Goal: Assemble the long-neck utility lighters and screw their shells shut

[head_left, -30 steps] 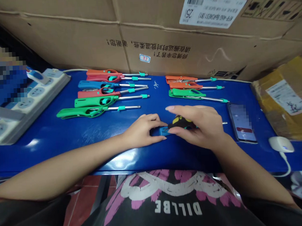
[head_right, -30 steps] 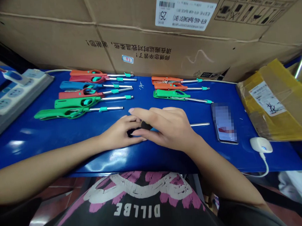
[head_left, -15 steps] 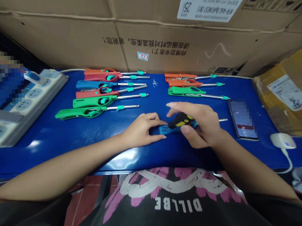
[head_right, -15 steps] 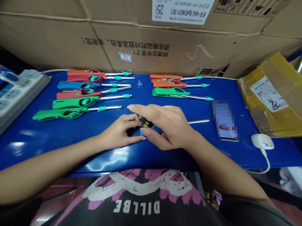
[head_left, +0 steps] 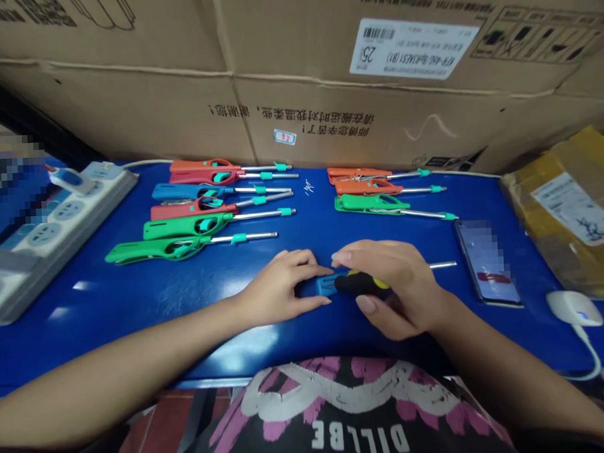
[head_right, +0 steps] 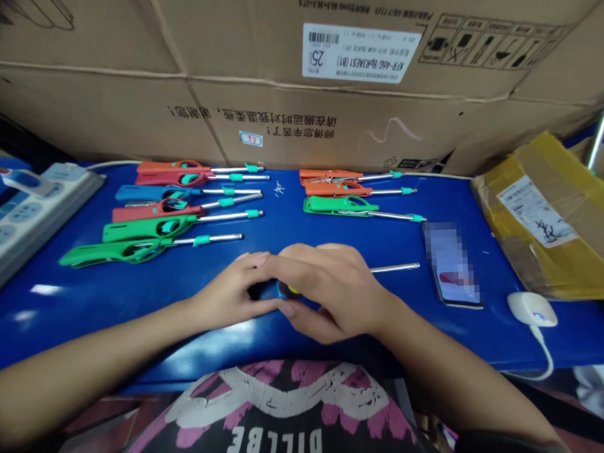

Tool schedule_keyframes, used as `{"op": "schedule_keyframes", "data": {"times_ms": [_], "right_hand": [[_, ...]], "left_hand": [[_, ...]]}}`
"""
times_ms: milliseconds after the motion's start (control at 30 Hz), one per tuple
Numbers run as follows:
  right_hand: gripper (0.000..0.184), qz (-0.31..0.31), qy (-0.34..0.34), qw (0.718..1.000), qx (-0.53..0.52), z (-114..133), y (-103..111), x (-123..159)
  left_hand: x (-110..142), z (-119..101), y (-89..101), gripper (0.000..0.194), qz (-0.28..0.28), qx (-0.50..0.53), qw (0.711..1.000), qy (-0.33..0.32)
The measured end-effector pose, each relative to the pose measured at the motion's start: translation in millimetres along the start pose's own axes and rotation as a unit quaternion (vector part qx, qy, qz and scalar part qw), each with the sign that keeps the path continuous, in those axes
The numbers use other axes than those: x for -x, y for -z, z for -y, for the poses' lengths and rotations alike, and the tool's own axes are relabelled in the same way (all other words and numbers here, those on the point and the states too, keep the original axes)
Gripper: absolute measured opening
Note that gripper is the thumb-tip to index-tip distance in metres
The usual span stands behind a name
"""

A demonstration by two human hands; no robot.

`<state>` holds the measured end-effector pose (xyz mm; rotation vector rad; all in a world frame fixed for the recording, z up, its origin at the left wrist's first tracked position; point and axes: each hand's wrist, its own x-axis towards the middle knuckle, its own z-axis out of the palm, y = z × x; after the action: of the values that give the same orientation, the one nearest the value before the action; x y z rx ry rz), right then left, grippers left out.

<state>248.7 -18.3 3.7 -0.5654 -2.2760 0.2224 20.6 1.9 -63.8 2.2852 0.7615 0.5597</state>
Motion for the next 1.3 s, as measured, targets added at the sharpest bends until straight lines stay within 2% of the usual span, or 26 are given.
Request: {"op": "schedule_keyframes", "data": {"times_ms": [133,367,467,533,567,633,700,733,767,833,900,967,1133,1233,1300], "right_hand": [[0.055,0.006,-0.013,0.998,-0.061,-0.5,-2.1,3.6],[0.039,-0.004,0.002,0.999,-0.034,-2.4,-7.2,6.7],[0.041,0.0,-0.014,0.999,-0.047,-0.8,-9.0,7.4],[0.047,-0.009,-0.052,0.994,-0.1,1.2,-7.9,6.6],[0.049,-0.036,-0.08,0.988,-0.13,2.1,-6.0,5.5],[0.049,-0.131,-0.147,0.964,-0.18,2.0,0.3,2.9],[0.038,-0.222,-0.218,0.928,-0.205,-2.8,8.8,1.7],[0.029,-0.224,-0.269,0.912,-0.214,-7.6,13.1,2.7],[0.022,-0.211,-0.309,0.904,-0.208,-13.8,16.9,5.0],[0.017,-0.145,-0.382,0.897,-0.171,-28.9,22.2,13.2],[0.021,-0.078,-0.409,0.901,-0.125,-44.0,23.6,23.5],[0.018,-0.037,-0.413,0.905,-0.095,-54.8,22.0,31.9],[0.016,0.062,-0.331,0.94,-0.051,-61.1,16.0,39.9],[0.018,0.128,-0.301,0.944,-0.031,-60.6,13.2,43.2],[0.018,0.16,-0.285,0.945,-0.003,-60.8,11.0,45.5]], "left_hand": [[1.1,-0.8,1.2,0.033,-0.002,0.007,1.0,0.005],[0.5,-5.4,6.3,0.028,0.017,0.007,0.999,0.036],[0.4,-4.8,8.3,0.029,0.014,-0.012,0.999,0.028],[0.8,-4.6,9.8,0.032,0.015,-0.035,0.999,0.019],[1.1,-5.1,10.6,0.033,0.017,-0.046,0.999,0.016],[1.6,-7.2,11.9,0.037,0.023,-0.065,0.998,0.014],[1.9,-10.3,12.3,0.04,0.021,-0.081,0.996,0.017],[2.0,-11.9,12.0,0.041,0.017,-0.09,0.996,0.021],[2.0,-13.2,11.3,0.04,0.012,-0.099,0.995,0.025],[1.7,-14.8,9.1,0.04,0.005,-0.11,0.993,0.033],[0.8,-14.7,7.2,0.042,0.007,-0.117,0.992,0.035],[-0.8,-13.8,7.8,0.04,0.015,-0.126,0.992,0.027],[-3.8,-14.2,28.9,0.03,0.064,-0.139,0.988,0.023],[-2.3,-14.4,44.9,0.031,0.086,-0.184,0.979,0.03],[-1.3,-13.0,48.7,0.032,0.1,-0.204,0.974,0.02]]}}
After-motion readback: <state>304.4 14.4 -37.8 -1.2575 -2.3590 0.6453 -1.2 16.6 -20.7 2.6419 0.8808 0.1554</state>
